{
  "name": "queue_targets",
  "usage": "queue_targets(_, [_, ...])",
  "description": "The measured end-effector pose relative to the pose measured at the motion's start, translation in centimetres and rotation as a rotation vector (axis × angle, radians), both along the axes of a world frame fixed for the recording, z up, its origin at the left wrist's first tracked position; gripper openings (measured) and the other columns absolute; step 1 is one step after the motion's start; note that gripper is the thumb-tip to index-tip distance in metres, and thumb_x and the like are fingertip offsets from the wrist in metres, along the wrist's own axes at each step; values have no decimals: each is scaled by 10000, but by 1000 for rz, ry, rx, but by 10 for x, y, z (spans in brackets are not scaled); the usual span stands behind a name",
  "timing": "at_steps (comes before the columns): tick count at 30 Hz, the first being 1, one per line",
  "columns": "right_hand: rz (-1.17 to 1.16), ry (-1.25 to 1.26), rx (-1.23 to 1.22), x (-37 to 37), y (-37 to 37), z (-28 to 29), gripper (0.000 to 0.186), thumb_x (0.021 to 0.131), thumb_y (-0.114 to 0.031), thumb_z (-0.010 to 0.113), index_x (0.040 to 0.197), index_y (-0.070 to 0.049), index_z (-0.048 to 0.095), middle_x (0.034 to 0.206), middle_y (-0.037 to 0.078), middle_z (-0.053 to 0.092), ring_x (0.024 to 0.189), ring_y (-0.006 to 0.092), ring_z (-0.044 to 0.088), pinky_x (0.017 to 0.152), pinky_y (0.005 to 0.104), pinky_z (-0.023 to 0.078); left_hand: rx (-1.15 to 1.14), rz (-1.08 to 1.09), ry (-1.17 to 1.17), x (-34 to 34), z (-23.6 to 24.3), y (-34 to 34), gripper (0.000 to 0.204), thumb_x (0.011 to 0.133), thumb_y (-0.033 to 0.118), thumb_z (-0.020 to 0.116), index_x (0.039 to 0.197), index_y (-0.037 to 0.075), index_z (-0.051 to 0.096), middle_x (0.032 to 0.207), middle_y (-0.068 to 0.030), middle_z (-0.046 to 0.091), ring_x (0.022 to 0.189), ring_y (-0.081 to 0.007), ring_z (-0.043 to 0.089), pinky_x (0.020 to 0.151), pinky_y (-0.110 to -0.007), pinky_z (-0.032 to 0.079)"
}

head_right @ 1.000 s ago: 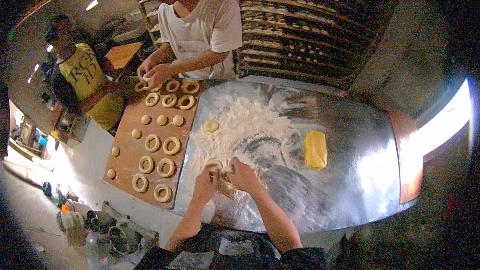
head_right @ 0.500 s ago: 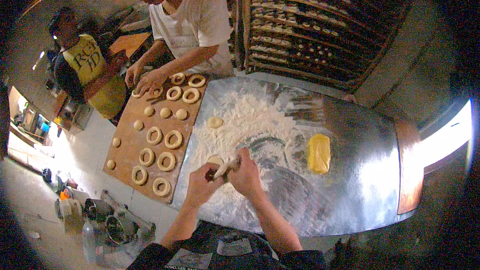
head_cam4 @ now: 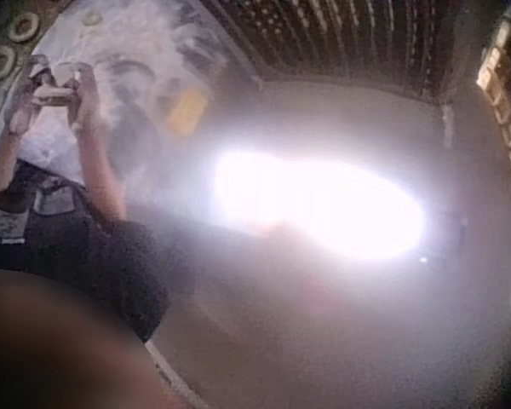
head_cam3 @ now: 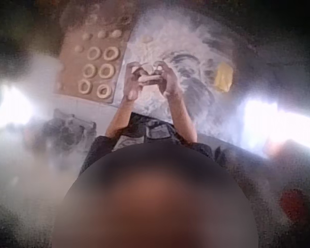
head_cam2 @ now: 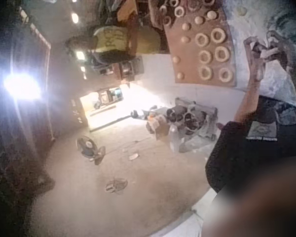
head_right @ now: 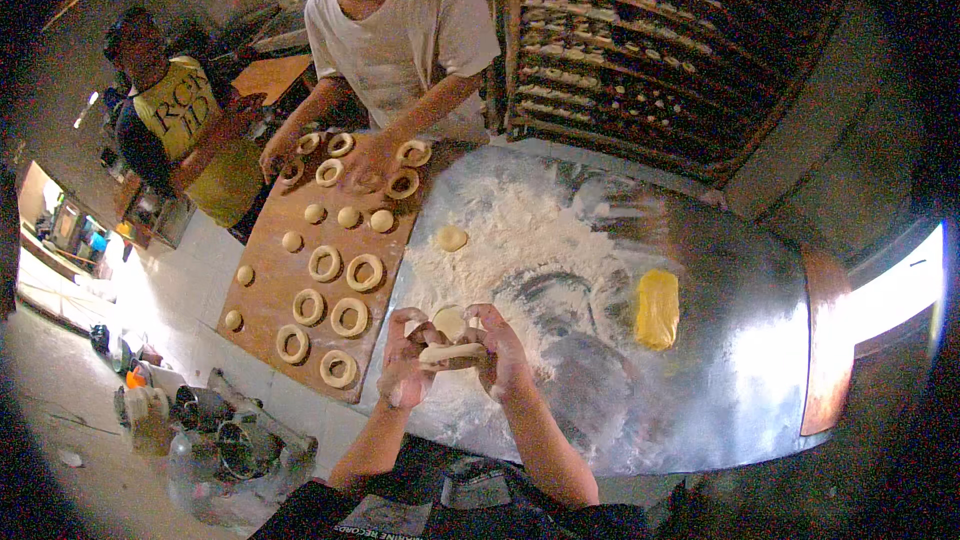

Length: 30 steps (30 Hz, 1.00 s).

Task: The person shapes dough balls into rings by hand and places them on a wooden board. Two coworkers also shape dough and place the finished rings onto a multi-tiered rack.

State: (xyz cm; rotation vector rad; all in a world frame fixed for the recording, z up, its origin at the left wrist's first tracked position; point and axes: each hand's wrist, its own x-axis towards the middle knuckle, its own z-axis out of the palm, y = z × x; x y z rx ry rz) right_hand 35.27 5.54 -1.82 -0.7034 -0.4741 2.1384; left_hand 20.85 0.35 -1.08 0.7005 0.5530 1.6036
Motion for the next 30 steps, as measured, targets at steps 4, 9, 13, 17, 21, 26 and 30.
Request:
queue_targets(4, [95, -936, 1021, -38, -16, 7, 502, 941, -525, 493, 1190, -91, 456, 893, 125, 634, 779, 238, 632, 688, 331, 482, -267, 368, 561, -9, 0, -9, 284, 996, 313, 453, 1125, 63, 494, 678, -69, 577, 649, -163, 614, 571, -319, 489])
queue_targets(9, [162, -423, 489, -77, -22, 13, 531, 963, -452, 493, 1312, -69, 378, 771, 111, 648, 625, 170, 598, 565, 262, 447, -71, 544, 1269, -46, 5, -25, 331, 1034, 306, 349, 1034, 44, 550, 605, -155, 603, 575, -380, 635, 522, -420, 491])
queue_targets(13, [392, -325, 773, -113, -22, 8, 455, 942, -324, 512, 1253, -3, 430, 1101, 154, 577, 841, 193, 620, 691, 264, 513, 17, 666, 1227, -103, 14, -30, 301, 1027, 296, 374, 1006, 48, 543, 642, -152, 620, 585, -371, 638, 534, -442, 492])
queue_targets(17, [178, -485, 1133, -172, -26, -6, 535, 919, -362, 569, 1313, -56, 376, 1062, 112, 611, 852, 201, 624, 688, 283, 510, -174, 583, 1203, -144, 17, -53, 250, 1016, 263, 410, 959, 47, 523, 651, -162, 622, 600, -377, 639, 533, -447, 483])
queue_targets(21, [192, -55, 743, -216, -41, -2, 557, 839, -275, 620, 1305, -71, 393, 1150, 153, 551, 1036, 270, 573, 882, 378, 471, -183, 566, 1119, -196, 11, -61, 260, 1011, 269, 418, 954, 39, 524, 659, -163, 625, 600, -363, 641, 537, -440, 486])
queue_targets(26, [208, -179, 492, -272, -59, 5, 487, 830, -189, 626, 1260, -55, 441, 1095, 121, 555, 1036, 273, 575, 892, 390, 478, -123, 666, 1224, -247, 1, -70, 247, 1000, 253, 433, 974, 52, 572, 658, -170, 624, 576, -356, 634, 533, -422, 502])
queue_targets(30, [221, -469, 782, -302, -58, 6, 354, 966, -235, 501, 1264, -68, 408, 1129, 154, 565, 1031, 291, 575, 875, 423, 495, -113, 679, 1234, -271, -5, -74, 218, 989, 233, 452, 985, 54, 576, 640, -179, 605, 552, -356, 623, 502, -438, 491])
